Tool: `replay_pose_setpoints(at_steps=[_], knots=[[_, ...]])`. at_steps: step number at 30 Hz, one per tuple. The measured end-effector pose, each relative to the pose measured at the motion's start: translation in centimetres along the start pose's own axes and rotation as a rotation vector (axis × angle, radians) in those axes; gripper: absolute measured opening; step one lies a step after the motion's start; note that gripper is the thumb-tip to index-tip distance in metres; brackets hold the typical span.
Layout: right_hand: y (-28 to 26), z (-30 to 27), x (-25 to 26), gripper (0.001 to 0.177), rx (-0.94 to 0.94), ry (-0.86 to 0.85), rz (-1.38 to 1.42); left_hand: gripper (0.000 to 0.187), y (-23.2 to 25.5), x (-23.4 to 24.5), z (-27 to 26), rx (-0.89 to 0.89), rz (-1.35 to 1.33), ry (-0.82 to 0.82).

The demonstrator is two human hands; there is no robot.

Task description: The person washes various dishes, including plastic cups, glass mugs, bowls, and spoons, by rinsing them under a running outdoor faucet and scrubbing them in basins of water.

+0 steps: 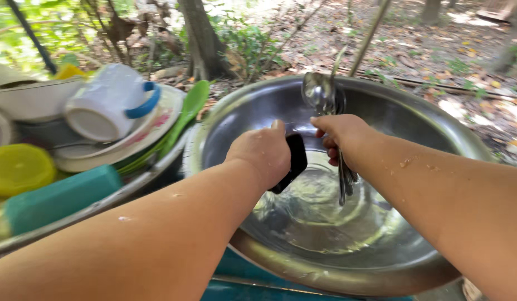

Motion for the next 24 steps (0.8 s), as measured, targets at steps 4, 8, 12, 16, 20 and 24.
replay_pose_setpoints(at_steps=[4,8,12,16,20,24], knots=[[-2.6,-0.8,-3.7,0.033,0.069,-0.04,0.203,0.032,-3.9,3.3,0.1,0.114,0.017,0.254],[-6.6,-3.5,-7.9,0.03,0.088,-0.167,0.241,0.027,-12.0,5.3,0.1,0.232,0.226,0.429],[-10.1,-8.1,-13.1,0.03,0.199,-0.393,0.16,0.023,-19.5,10.7,-3.8,0.316,0.436,0.423],[-11.4,-11.8,-17.8,0.028,0.271,-0.604,-0.055,0.025,-24.6,15.5,-9.9,0.632,0.258,0.103],[-10.8,-11.8,-20.9,0.032,0.326,-0.705,-0.3,0.025,-24.3,15.9,-13.0,0.396,0.594,0.354],[-10.6,-10.2,-23.6,0.036,0.494,-0.551,-0.867,0.022,-26.2,15.8,-14.6,0.517,0.497,0.341]])
Point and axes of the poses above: each hand's wrist, its own z-axis towards the middle knuckle, its own x-axis out of the back of the hand, y = z × x, the point moved 4 cm from there along z, towards the middle knuckle, and after that the axes turned 7 degrees about y, right-handed, at the moved point
